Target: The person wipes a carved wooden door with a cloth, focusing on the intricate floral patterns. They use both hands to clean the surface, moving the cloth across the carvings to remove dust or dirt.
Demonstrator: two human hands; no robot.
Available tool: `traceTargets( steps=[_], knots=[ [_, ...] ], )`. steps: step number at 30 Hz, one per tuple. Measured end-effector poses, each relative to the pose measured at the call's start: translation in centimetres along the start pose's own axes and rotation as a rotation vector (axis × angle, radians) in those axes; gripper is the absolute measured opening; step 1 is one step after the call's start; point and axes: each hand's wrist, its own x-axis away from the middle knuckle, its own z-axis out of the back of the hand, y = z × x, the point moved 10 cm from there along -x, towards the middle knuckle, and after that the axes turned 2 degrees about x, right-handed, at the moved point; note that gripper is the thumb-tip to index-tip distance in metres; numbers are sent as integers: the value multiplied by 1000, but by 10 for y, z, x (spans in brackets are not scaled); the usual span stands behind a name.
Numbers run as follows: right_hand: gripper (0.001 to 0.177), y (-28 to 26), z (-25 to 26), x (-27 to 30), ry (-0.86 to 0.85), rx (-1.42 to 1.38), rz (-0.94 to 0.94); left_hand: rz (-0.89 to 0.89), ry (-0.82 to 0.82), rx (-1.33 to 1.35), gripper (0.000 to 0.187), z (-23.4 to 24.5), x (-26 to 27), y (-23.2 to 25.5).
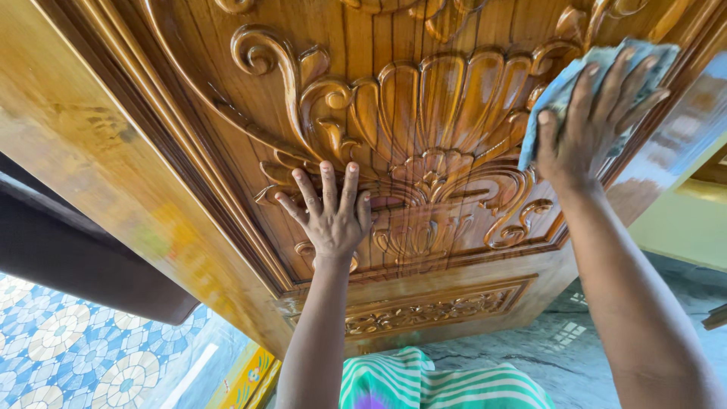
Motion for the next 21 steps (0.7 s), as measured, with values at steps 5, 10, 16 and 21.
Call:
traceTargets(
  steps=[5,10,16,21],
  knots=[
    [64,-37,-10,48,56,-69,12,13,8,11,54,2,0,-1],
    [66,-93,-14,81,83,-92,1,32,-11,13,55,-1,1,-2],
    [66,-220,-9,133,-24,-198,174,19,-4,2,54,-3,1,-3],
    [60,-247,-6,145,-151,-191,130,15,48,36,51,3,-1,-1]
  ],
)
